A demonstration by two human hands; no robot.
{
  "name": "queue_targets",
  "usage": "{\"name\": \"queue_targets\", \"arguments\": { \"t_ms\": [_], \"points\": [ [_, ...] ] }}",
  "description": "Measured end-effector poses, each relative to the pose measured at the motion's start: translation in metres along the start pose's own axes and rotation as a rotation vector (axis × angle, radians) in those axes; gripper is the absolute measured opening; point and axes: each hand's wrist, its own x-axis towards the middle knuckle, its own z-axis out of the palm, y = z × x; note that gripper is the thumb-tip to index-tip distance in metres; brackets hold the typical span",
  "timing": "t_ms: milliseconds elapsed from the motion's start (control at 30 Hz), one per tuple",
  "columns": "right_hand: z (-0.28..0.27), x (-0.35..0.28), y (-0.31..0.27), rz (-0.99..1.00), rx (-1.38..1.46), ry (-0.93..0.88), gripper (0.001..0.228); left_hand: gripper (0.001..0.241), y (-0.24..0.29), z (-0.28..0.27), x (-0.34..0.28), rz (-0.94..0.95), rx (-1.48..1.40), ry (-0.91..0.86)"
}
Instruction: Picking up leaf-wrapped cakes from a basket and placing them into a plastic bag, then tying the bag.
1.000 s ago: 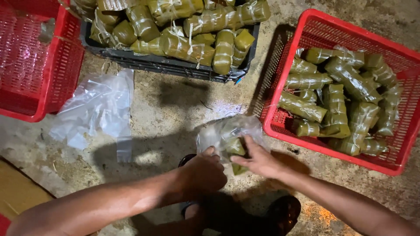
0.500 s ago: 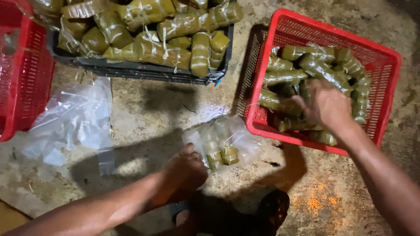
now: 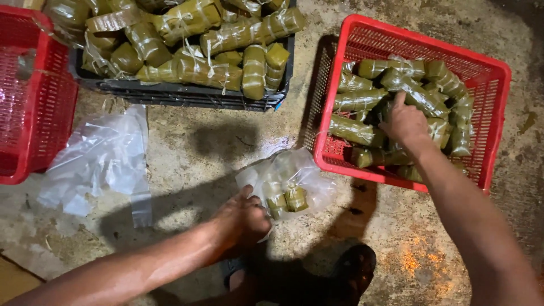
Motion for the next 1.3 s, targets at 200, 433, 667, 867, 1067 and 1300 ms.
{"name": "queue_targets", "arguments": {
  "t_ms": [200, 433, 667, 867, 1067, 1300],
  "points": [
    [-0.106, -0.072, 0.001, 0.134, 0.826, -0.143, 0.061, 0.017, -0.041, -0.017, 0.052, 0.799, 2.270, 0.064],
    [-0.108, -0.125, -0.026, -0.140, 1.023, -0.598, 0.089, 0.015, 0.014, -0.015, -0.005, 0.247, 1.442, -0.245],
    [-0.040, -0.166, -0.134, -0.506, 0.974, -1.085, 0.084, 0.009, -0.091, -0.016, 0.157, 1.226, 1.653, 0.326],
    [-0.002, -0.147, -0.211, -0.240, 1.483, -1.048, 0.075, 0.007, -0.010, -0.011, 0.003, 0.957, 1.642, -0.167],
    [0.004, -0.167, -0.214, -0.686, 0.939, -0.663, 0.060, 0.044, -0.016, -0.021, 0.022, 1.177, 1.788, 0.011],
    [-0.079, -0.158, -0.100, -0.717, 0.695, -0.626, 0.036, 0.019, -0.012, -0.030, 0.022, 1.174, 1.681, 0.024]
  ]
}}
